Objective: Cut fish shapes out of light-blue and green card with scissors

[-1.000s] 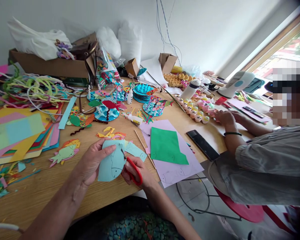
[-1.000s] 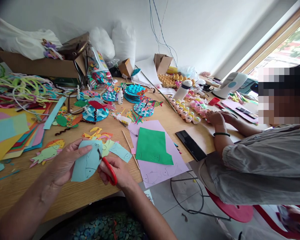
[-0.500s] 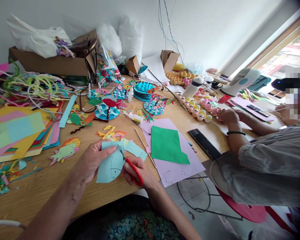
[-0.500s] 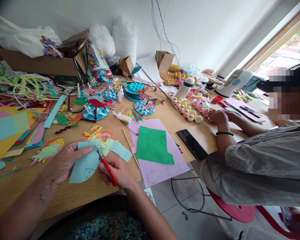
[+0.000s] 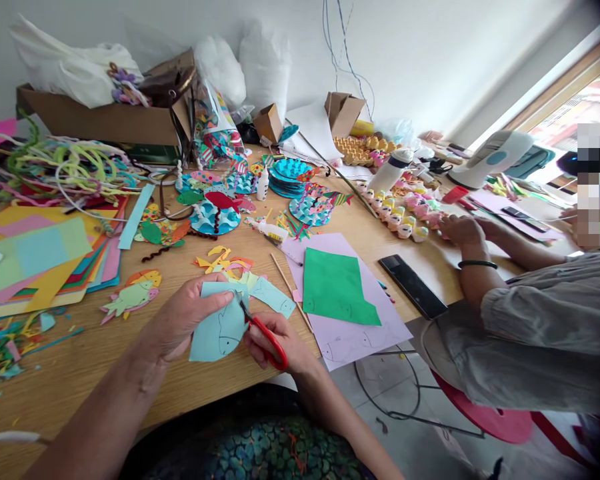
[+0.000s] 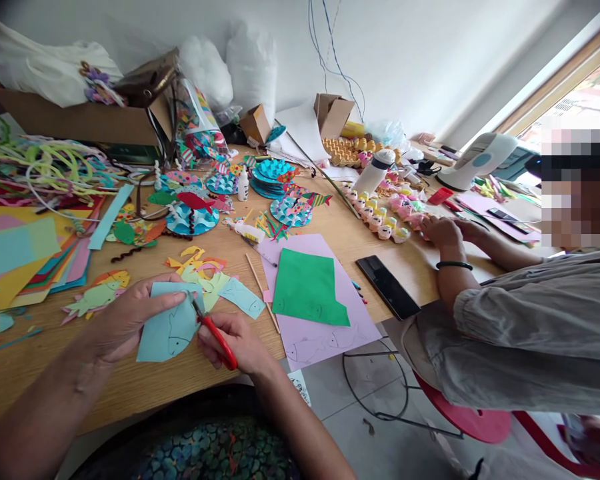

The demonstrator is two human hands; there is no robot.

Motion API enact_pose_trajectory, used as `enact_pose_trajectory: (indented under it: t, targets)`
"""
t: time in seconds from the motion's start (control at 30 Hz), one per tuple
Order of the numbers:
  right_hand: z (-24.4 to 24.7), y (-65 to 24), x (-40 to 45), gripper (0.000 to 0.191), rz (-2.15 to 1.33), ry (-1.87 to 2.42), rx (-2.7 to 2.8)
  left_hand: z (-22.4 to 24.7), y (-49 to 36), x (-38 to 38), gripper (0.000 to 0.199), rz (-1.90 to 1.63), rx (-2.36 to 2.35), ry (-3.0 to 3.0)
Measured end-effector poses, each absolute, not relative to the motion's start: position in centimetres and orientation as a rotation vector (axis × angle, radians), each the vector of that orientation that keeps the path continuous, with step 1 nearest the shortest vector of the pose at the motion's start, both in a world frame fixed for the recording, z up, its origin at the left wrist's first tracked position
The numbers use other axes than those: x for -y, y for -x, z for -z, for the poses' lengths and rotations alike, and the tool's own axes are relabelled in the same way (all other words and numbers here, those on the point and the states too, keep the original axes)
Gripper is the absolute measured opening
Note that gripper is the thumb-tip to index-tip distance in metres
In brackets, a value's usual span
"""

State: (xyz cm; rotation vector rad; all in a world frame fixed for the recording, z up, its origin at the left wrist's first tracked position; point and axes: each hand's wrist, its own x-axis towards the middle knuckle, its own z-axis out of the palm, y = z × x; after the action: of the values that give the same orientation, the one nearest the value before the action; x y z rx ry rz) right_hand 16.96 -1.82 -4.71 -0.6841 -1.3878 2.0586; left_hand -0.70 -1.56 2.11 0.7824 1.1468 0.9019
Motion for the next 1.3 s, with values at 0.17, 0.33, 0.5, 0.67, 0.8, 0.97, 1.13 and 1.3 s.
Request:
enact_pose_trajectory:
  t: [0.17, 0.33, 0.5, 0.67, 0.8, 0.97, 1.13, 1.3]
  targets:
    - [4.7, -17.0, 1.8, 0.05, -2.029, 0.669, 1.396, -2.5, 0.2, 1.7, 0.027, -0.949, -1.141, -0.779]
    - [4.3, -17.0, 1.9, 0.054, -1.985, 0.684, 1.402, -2.7, -0.1, 1.5, 0.028, -0.957, -1.123, -0.767]
    - [3.9, -16.9, 2.1, 0.053, -1.985, 0.712, 1.363, -2.8, -0.3, 1.6, 0.028, -0.962, -1.112, -0.733]
    - [3.4, -16.7, 2.1, 0.055, -1.997, 0.796, 1.35, -2.8, -0.3, 1.6, 0.028, -0.964, -1.111, -0.741]
    - [3.4, -16.7, 2.1, 0.054, -1.999, 0.799, 1.348, -2.6, -0.1, 1.6, 0.026, -0.938, -1.102, -0.781]
    - [4.0, -16.8, 2.2, 0.052, -2.003, 0.719, 1.358, -2.3, 0.1, 1.7, 0.026, -0.932, -1.114, -0.806]
    - [4.5, -16.9, 2.1, 0.051, -2.025, 0.657, 1.387, -2.2, 0.2, 1.8, 0.028, -0.904, -1.122, -0.827]
    - [4.6, -17.2, 2.0, 0.051, -2.057, 0.661, 1.397, -2.1, 0.4, 1.9, 0.032, -0.861, -1.127, -0.806]
